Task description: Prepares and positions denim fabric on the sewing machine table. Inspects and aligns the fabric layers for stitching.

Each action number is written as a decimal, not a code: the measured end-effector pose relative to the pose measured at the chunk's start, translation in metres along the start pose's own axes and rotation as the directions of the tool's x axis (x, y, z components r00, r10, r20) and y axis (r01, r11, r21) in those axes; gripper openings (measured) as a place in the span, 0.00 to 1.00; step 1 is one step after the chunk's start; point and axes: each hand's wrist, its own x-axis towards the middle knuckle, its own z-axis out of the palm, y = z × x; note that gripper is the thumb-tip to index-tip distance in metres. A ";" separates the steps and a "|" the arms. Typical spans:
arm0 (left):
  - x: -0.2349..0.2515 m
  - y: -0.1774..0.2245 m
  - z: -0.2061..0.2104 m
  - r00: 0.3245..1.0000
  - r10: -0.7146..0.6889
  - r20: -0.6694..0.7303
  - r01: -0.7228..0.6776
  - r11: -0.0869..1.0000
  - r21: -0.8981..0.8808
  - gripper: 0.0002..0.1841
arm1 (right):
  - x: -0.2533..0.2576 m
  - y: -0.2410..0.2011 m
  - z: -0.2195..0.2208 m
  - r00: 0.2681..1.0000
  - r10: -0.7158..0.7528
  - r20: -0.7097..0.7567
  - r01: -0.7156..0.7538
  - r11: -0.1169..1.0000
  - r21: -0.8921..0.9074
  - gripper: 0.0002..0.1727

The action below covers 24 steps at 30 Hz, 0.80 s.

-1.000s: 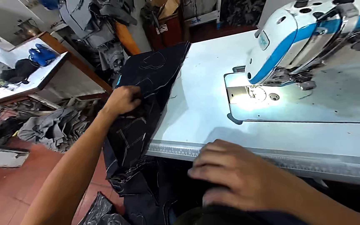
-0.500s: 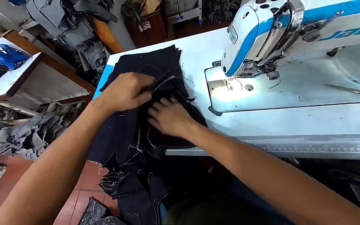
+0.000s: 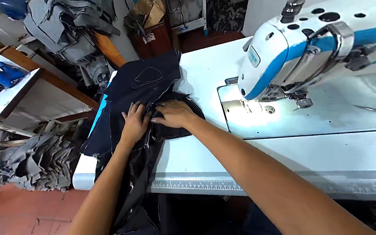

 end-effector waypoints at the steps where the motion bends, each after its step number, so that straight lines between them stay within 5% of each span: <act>1: 0.013 -0.009 -0.001 1.000 0.016 0.020 -0.016 1.000 -0.004 0.26 | 0.010 0.003 0.000 0.999 0.012 -0.036 -0.012 1.000 0.007 0.39; 6: 0.041 0.014 -0.055 0.987 0.156 0.048 -0.158 0.986 0.055 0.24 | 0.010 0.005 0.004 0.985 -0.091 -0.149 0.092 0.996 -0.002 0.51; 11: 0.024 0.107 -0.123 0.903 0.399 0.160 -0.429 0.858 0.282 0.23 | -0.096 -0.016 -0.012 0.972 -0.113 -0.207 0.100 0.992 -0.074 0.55; 13: -0.002 0.146 -0.106 0.890 0.386 0.244 -0.442 0.862 0.248 0.19 | -0.150 -0.007 -0.005 0.990 -0.085 -0.111 0.074 0.992 -0.098 0.55; 15: -0.036 0.171 -0.056 0.861 0.377 0.341 -0.447 0.880 0.158 0.18 | -0.197 0.004 0.000 0.984 -0.157 -0.080 0.149 0.984 -0.094 0.43; 18: -0.076 0.173 0.002 0.827 0.398 0.396 -0.470 0.877 0.100 0.24 | -0.244 0.023 0.017 0.845 -0.319 -0.429 0.213 0.937 -0.276 0.32; 21: -0.074 0.164 -0.005 0.821 0.434 0.371 -0.492 0.868 0.073 0.20 | -0.278 0.020 0.011 0.850 -0.068 -0.523 -0.054 0.975 -0.216 0.35; 24: -0.066 0.164 -0.038 0.864 0.425 0.271 -0.448 0.894 0.028 0.15 | -0.281 0.032 0.005 0.881 -0.018 -0.472 -0.071 0.983 -0.170 0.26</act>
